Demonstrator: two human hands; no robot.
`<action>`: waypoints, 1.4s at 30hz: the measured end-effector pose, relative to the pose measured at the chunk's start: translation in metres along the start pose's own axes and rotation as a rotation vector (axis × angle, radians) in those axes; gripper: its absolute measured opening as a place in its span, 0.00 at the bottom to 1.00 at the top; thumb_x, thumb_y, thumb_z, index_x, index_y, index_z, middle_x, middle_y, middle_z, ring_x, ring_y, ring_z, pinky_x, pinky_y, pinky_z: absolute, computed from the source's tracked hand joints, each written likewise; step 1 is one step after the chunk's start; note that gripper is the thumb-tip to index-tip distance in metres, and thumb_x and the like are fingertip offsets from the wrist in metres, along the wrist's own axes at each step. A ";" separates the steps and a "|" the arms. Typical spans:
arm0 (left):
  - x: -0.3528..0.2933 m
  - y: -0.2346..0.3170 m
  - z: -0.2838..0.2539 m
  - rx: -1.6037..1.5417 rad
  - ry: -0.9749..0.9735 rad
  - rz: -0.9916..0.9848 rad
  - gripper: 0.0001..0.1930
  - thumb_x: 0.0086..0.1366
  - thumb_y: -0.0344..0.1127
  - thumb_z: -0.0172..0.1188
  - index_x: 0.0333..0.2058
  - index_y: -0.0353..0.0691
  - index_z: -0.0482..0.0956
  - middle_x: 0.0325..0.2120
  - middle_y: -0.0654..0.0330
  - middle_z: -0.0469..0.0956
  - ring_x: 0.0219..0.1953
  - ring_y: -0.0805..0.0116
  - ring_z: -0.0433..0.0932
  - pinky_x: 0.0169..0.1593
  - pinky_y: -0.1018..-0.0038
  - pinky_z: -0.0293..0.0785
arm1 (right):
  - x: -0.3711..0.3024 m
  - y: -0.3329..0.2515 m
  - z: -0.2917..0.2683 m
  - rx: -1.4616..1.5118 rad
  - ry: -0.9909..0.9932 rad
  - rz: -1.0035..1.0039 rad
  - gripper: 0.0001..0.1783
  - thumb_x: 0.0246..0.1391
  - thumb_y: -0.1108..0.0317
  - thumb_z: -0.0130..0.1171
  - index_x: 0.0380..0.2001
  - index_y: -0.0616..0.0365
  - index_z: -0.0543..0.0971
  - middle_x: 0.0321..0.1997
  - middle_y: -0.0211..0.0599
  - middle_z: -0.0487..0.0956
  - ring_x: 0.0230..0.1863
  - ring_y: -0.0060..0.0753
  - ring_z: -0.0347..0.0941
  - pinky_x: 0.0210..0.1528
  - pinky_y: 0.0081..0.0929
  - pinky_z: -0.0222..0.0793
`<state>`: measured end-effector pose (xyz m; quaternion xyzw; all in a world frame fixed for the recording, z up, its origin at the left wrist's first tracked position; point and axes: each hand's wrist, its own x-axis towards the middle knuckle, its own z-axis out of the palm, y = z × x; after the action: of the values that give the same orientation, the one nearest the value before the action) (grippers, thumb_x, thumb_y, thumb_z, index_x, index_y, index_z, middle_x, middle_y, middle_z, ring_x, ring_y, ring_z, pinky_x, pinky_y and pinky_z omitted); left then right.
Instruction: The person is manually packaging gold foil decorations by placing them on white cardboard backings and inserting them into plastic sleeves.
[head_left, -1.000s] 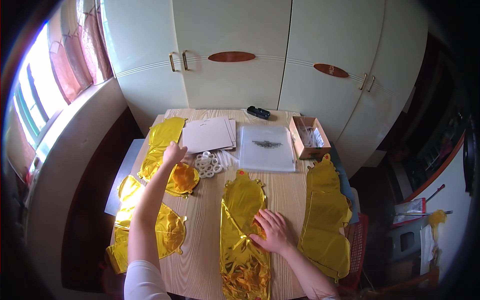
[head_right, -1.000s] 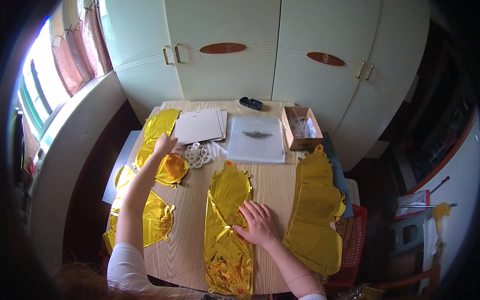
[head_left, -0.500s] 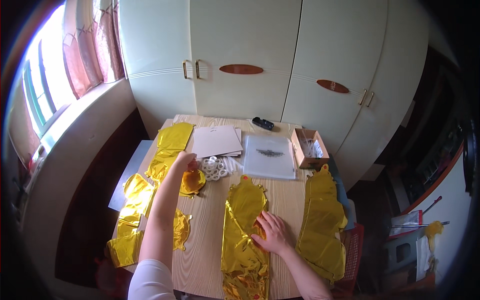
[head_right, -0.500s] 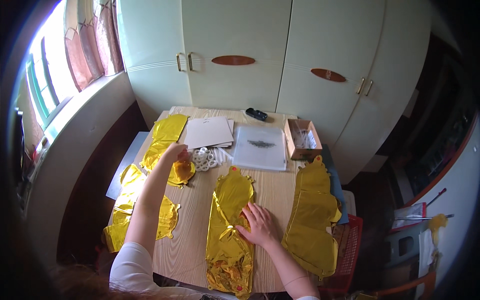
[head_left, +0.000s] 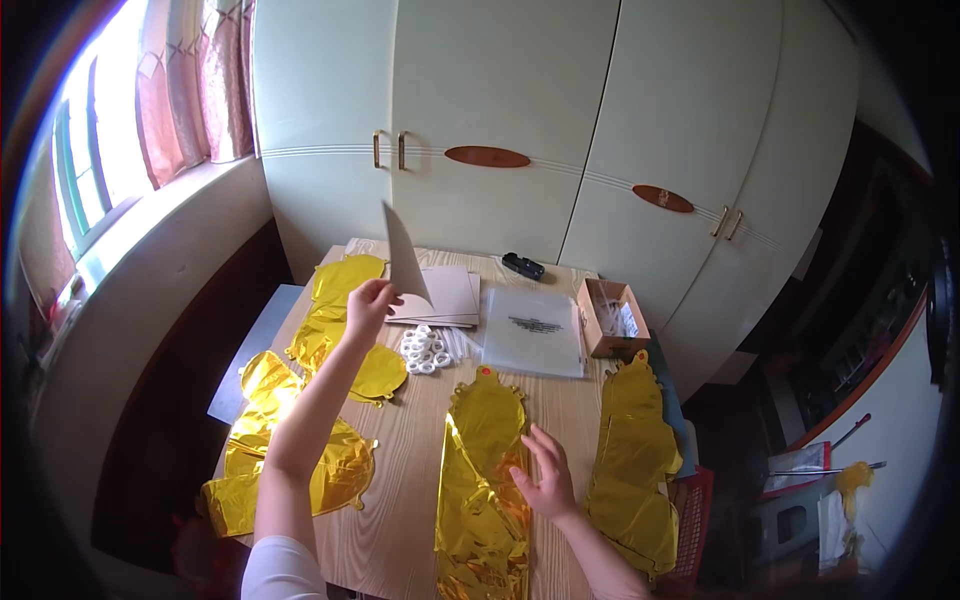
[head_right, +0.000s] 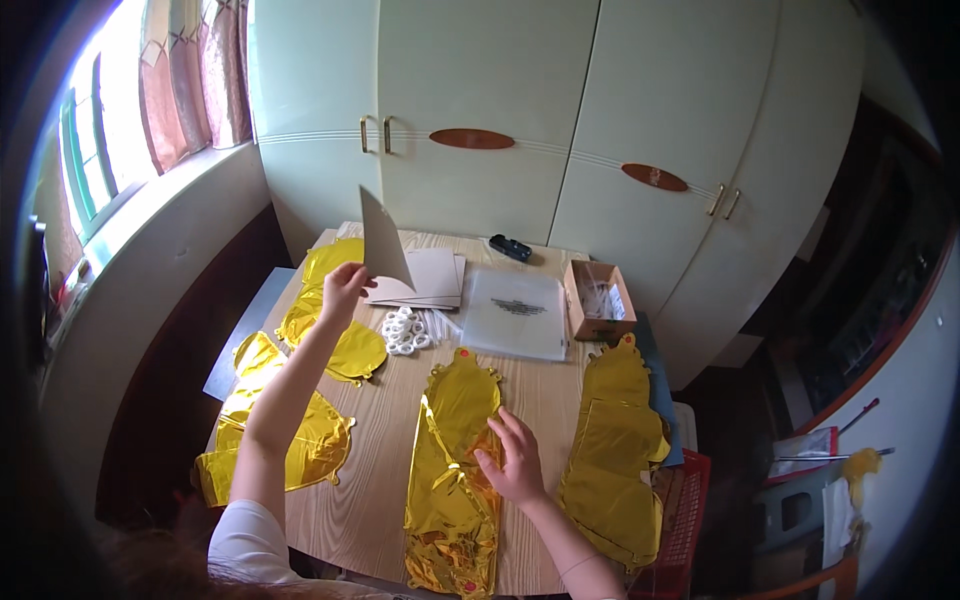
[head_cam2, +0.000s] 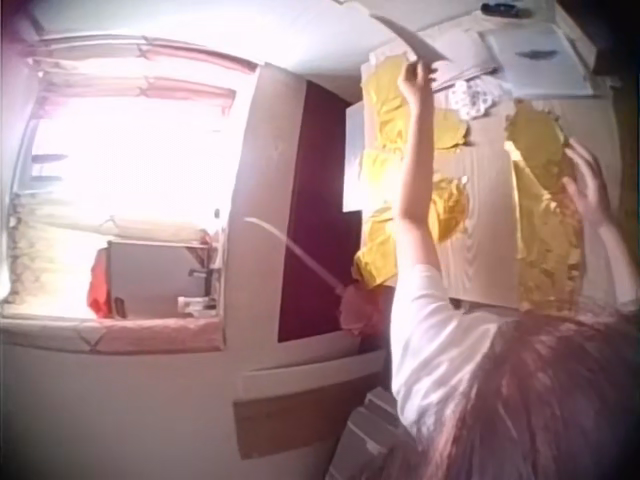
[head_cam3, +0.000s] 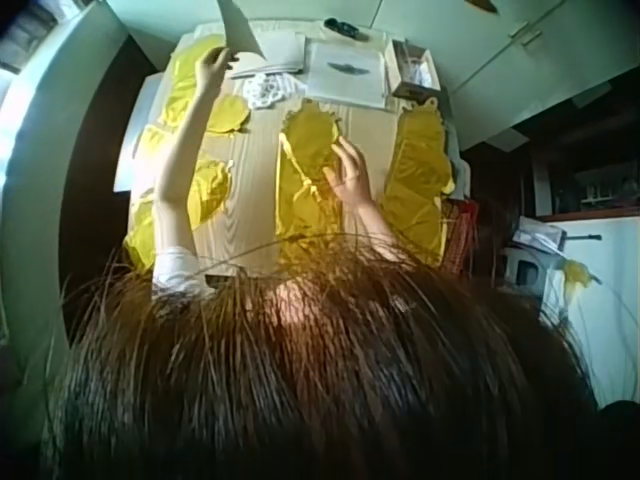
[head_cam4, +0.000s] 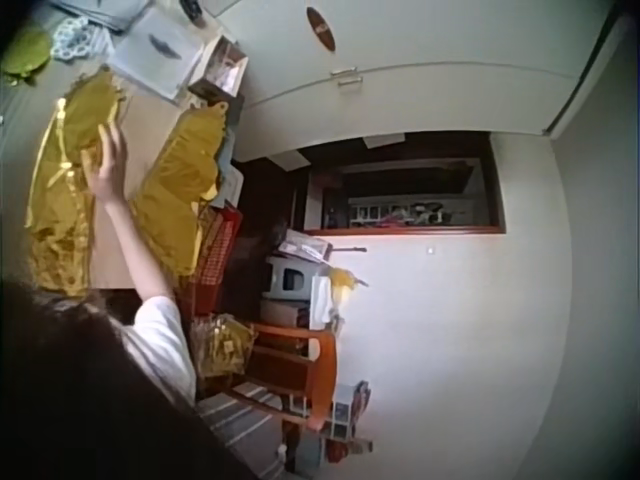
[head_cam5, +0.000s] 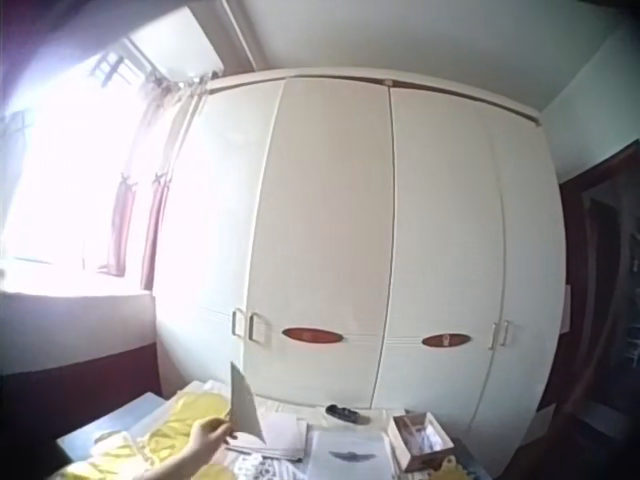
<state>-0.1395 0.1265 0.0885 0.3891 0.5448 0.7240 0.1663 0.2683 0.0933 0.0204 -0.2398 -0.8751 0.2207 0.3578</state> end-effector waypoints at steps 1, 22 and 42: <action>-0.016 0.018 0.002 0.096 -0.037 0.093 0.06 0.66 0.26 0.55 0.37 0.29 0.78 0.26 0.58 0.81 0.29 0.74 0.82 0.28 0.81 0.76 | 0.007 -0.010 -0.002 0.076 0.013 0.007 0.33 0.57 0.50 0.60 0.59 0.60 0.69 0.67 0.50 0.63 0.69 0.51 0.57 0.69 0.43 0.54; -0.155 0.083 0.017 0.096 -0.520 0.175 0.09 0.65 0.20 0.55 0.43 0.34 0.75 0.34 0.62 0.81 0.38 0.74 0.81 0.43 0.77 0.77 | 0.091 -0.027 -0.045 0.546 0.508 0.064 0.30 0.63 0.67 0.56 0.65 0.61 0.60 0.51 0.35 0.74 0.50 0.27 0.72 0.50 0.26 0.67; -0.146 0.037 0.028 -0.471 -0.340 0.036 0.17 0.68 0.23 0.54 0.55 0.37 0.70 0.44 0.61 0.79 0.46 0.74 0.78 0.49 0.75 0.75 | 0.084 -0.066 -0.035 0.009 0.577 -0.290 0.23 0.56 0.78 0.55 0.56 0.62 0.67 0.66 0.53 0.64 0.67 0.54 0.60 0.66 0.42 0.59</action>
<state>-0.0182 0.0355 0.0693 0.4651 0.3188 0.7577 0.3284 0.2238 0.0971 0.1238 -0.1634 -0.7616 0.0942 0.6200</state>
